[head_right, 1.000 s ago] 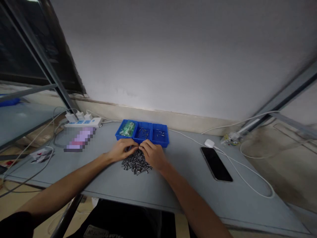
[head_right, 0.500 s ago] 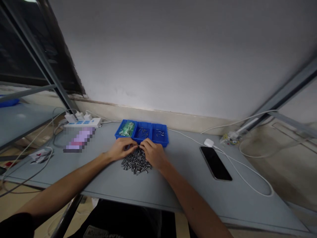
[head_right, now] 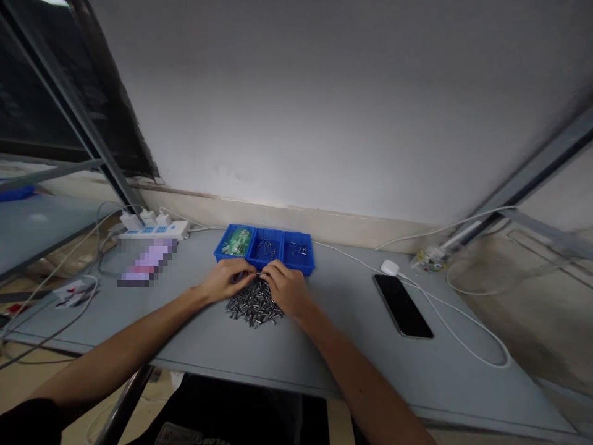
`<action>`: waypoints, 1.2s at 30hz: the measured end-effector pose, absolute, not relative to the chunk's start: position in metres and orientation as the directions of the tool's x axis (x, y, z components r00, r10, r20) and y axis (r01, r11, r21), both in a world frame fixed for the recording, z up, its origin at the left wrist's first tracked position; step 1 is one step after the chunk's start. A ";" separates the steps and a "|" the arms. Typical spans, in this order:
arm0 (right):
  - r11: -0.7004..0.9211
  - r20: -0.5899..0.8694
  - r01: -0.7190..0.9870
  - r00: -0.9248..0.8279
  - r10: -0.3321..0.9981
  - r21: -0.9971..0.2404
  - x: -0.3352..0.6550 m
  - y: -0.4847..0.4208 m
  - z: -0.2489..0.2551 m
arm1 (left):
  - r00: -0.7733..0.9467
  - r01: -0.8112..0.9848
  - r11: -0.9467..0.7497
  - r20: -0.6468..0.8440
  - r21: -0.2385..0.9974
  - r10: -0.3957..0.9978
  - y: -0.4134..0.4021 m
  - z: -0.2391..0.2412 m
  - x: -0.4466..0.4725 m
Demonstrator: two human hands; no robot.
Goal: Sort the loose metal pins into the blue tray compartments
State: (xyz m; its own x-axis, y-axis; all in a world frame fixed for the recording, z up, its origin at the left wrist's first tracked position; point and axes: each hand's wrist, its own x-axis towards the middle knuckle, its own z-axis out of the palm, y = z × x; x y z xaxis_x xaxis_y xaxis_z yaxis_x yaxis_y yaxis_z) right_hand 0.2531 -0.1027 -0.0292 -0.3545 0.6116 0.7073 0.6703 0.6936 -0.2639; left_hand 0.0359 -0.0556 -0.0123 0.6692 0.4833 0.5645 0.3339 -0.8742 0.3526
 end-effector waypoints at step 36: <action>0.653 0.739 0.725 -0.314 0.596 -0.219 0.260 -0.097 -0.024 | 0.644 0.345 -0.879 0.599 0.328 0.476 -0.051 -0.005 0.030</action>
